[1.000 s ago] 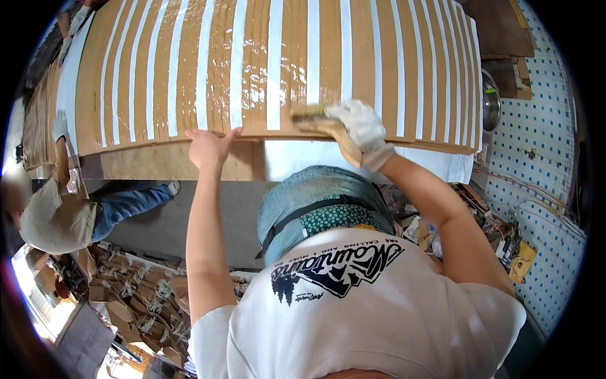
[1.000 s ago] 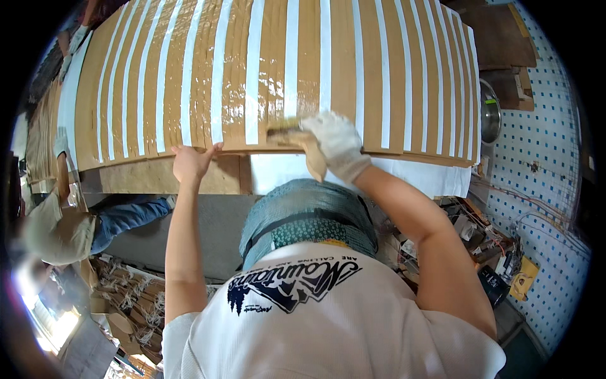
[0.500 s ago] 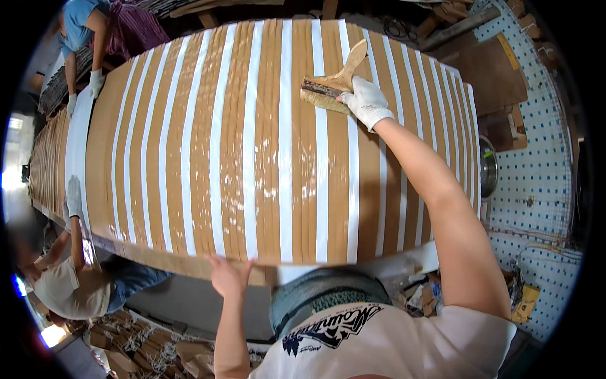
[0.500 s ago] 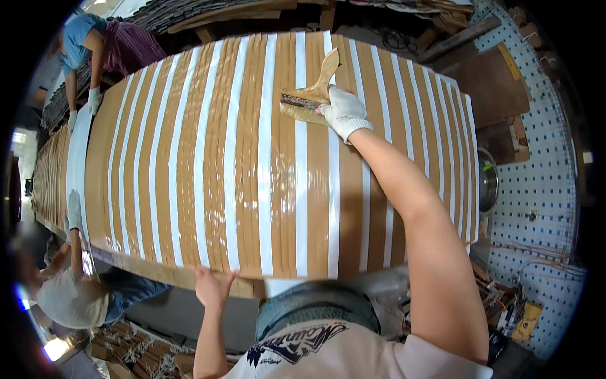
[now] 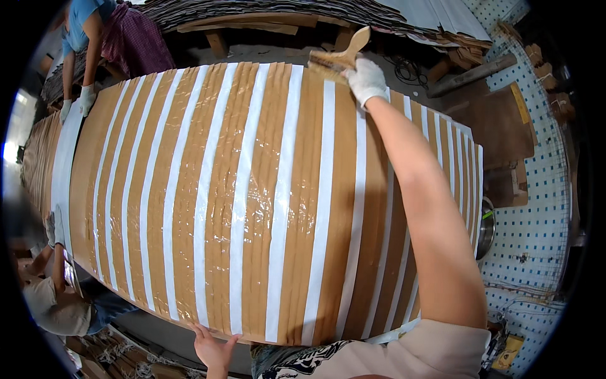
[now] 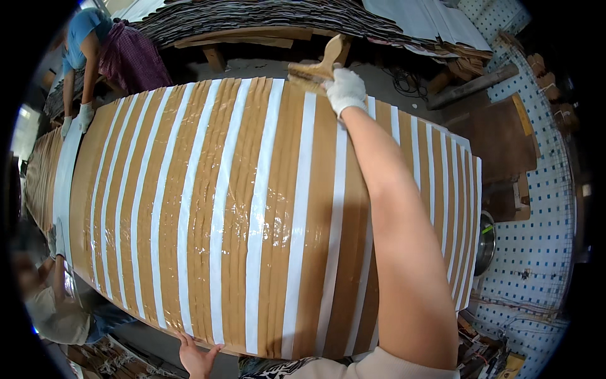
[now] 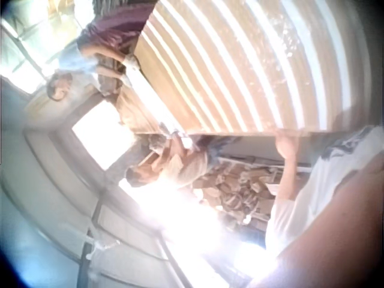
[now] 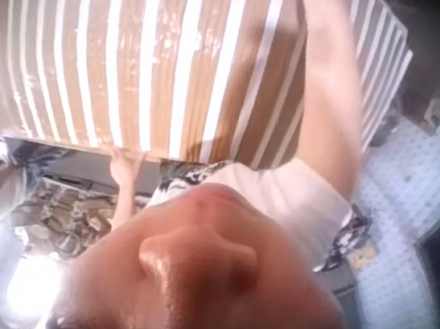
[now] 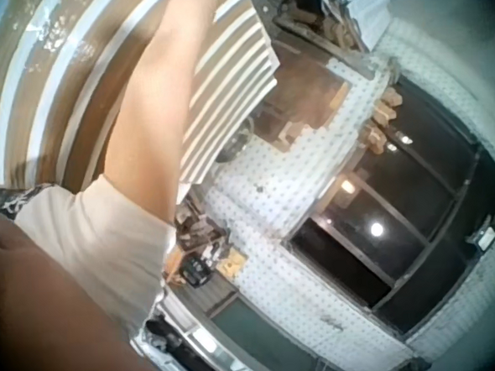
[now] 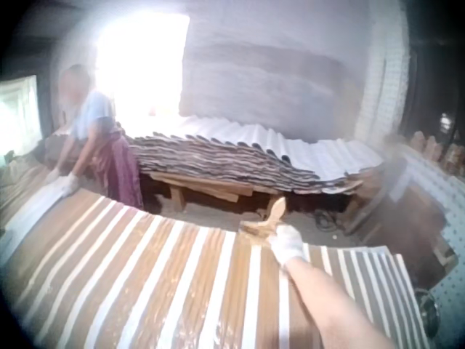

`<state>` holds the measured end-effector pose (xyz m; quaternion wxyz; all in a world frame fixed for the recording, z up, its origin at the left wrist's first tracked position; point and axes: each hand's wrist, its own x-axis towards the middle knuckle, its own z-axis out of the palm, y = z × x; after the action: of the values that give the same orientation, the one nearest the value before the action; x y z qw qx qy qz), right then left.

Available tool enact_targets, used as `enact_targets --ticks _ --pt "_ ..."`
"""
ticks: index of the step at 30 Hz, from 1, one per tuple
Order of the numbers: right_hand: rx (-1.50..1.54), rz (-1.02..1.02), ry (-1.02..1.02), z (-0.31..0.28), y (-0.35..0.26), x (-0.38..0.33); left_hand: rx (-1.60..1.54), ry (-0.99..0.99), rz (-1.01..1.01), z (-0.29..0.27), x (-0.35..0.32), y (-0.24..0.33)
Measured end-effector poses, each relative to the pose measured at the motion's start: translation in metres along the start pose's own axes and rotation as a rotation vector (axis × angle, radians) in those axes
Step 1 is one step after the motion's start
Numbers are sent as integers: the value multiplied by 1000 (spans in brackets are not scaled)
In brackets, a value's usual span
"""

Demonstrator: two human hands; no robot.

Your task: The person repeatedly dips a brush into a metal bowl and applies a clear liquid to a large wooden board with alternating light and dark stripes. The person smooths the surface with the brush and occasionally uses a cloth to wipe the board.

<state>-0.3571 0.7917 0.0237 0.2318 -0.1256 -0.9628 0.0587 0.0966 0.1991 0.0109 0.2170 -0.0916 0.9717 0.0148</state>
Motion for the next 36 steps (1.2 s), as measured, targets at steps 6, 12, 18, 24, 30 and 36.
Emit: enact_targets --ticks 6,12,18,24,30,36 --pt "371 -117 -326 -41 -60 8 13 4 24 6 0 -7" --pt "299 -72 -226 19 -80 22 50 -10 41 6 1 -5" --pt "442 -139 -248 3 -145 41 -66 6 -11 -3 -2 1" --pt "125 -112 -156 35 -182 42 -105 76 77 -4 0 -1" --pt "61 -335 -165 20 -241 -44 -132 127 90 -5 -1 0" --pt "91 -758 -439 -91 -301 -286 -140 151 91 0 -4 -7"
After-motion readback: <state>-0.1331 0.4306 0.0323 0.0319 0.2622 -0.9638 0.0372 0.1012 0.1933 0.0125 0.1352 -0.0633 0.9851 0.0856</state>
